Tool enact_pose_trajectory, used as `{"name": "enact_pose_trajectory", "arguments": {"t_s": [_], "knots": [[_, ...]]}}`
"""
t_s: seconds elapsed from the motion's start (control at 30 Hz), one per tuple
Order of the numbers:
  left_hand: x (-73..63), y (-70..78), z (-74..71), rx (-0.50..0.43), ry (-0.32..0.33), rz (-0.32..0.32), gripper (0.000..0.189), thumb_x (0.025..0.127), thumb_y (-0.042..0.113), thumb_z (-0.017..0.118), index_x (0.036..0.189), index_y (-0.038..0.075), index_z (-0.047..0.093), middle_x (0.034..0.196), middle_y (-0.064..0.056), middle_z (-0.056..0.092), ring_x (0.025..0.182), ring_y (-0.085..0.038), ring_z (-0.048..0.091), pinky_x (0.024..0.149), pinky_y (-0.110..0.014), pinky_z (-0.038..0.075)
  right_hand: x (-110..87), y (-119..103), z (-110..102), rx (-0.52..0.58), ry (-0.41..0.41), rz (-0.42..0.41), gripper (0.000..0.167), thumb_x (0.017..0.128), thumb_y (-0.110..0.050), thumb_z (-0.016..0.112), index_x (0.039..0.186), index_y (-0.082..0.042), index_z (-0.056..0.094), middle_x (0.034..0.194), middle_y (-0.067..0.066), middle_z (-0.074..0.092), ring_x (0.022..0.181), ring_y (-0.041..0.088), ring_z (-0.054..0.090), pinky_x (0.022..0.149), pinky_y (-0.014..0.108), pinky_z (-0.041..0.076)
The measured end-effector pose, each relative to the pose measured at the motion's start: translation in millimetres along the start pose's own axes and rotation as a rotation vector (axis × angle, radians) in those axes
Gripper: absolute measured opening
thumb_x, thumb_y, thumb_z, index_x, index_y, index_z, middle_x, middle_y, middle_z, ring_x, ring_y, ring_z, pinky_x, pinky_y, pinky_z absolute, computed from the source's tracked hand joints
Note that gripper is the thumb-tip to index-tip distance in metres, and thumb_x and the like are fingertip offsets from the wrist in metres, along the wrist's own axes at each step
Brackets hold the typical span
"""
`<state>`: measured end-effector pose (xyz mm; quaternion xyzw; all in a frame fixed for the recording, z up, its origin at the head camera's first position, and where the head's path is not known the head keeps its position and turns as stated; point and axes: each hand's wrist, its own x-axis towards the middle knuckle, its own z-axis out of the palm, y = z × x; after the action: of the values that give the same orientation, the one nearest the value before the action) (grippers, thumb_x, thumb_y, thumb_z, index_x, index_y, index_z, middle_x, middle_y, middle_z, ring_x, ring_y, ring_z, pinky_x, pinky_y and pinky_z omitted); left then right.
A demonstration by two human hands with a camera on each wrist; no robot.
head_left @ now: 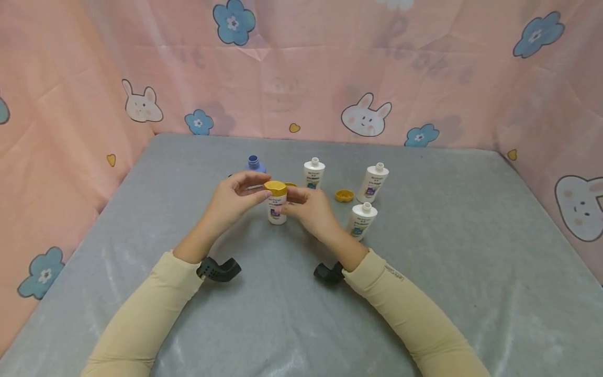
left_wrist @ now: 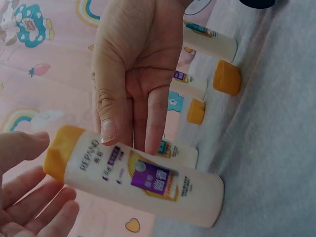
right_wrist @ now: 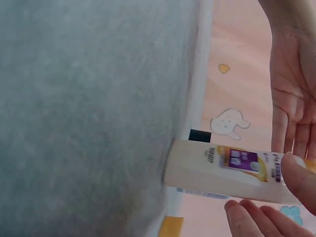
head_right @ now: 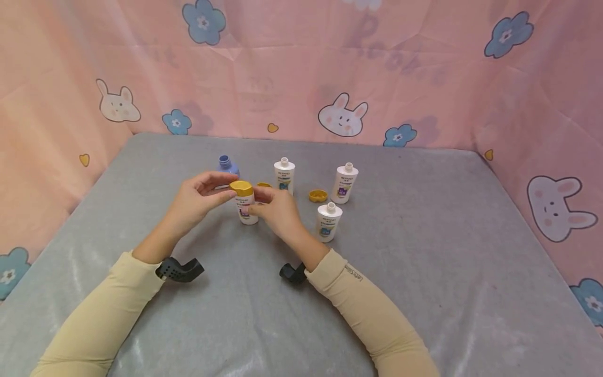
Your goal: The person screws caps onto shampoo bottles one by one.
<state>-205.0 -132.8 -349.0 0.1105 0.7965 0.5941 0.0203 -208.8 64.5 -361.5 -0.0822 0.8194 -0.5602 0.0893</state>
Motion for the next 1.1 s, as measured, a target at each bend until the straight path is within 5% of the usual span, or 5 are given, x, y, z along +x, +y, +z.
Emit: {"name": "enact_pose_trajectory", "arguments": {"t_s": [0.27,0.63,0.87,1.1], "knots": [[-9.8,12.2,7.5,-0.012,0.117,0.113,0.039,0.09,0.01,0.073,0.127,0.002,0.063,0.133,-0.012,0.064,0.127,-0.023,0.06,0.106,-0.029,0.049,-17.1,-8,-9,0.052,0.05,-0.023,0.057,0.084,-0.017,0.08,0.136,-0.004,0.06,0.137,0.009,0.063,0.129,0.021,0.059,0.105,0.03,0.05],[-24.9,27.2,30.1,-0.007,0.183,0.249,0.031,0.088,0.008,0.076,0.118,0.004,0.069,0.121,-0.01,0.071,0.112,-0.024,0.067,0.1,-0.023,0.052,-55.6,-23,-39,0.112,0.093,-0.126,0.062,0.079,-0.008,0.083,0.136,-0.002,0.058,0.138,0.011,0.062,0.13,0.02,0.059,0.103,0.024,0.05],[-26.5,28.1,49.3,-0.019,0.067,0.321,0.031,0.087,0.005,0.076,0.117,0.001,0.07,0.118,-0.013,0.072,0.112,-0.026,0.068,0.099,-0.028,0.054,-72.6,-23,-73,0.036,0.19,-0.17,0.053,0.083,-0.008,0.08,0.132,-0.005,0.061,0.138,0.009,0.063,0.13,0.02,0.058,0.107,0.026,0.047],[-23.8,27.4,70.5,-0.039,-0.058,0.281,0.039,0.085,0.002,0.076,0.123,0.0,0.067,0.124,-0.014,0.069,0.118,-0.023,0.066,0.1,-0.022,0.052,-81.9,-13,-103,-0.041,0.25,-0.119,0.052,0.086,-0.023,0.079,0.133,-0.01,0.061,0.138,0.004,0.063,0.131,0.014,0.057,0.11,0.026,0.044]]}}
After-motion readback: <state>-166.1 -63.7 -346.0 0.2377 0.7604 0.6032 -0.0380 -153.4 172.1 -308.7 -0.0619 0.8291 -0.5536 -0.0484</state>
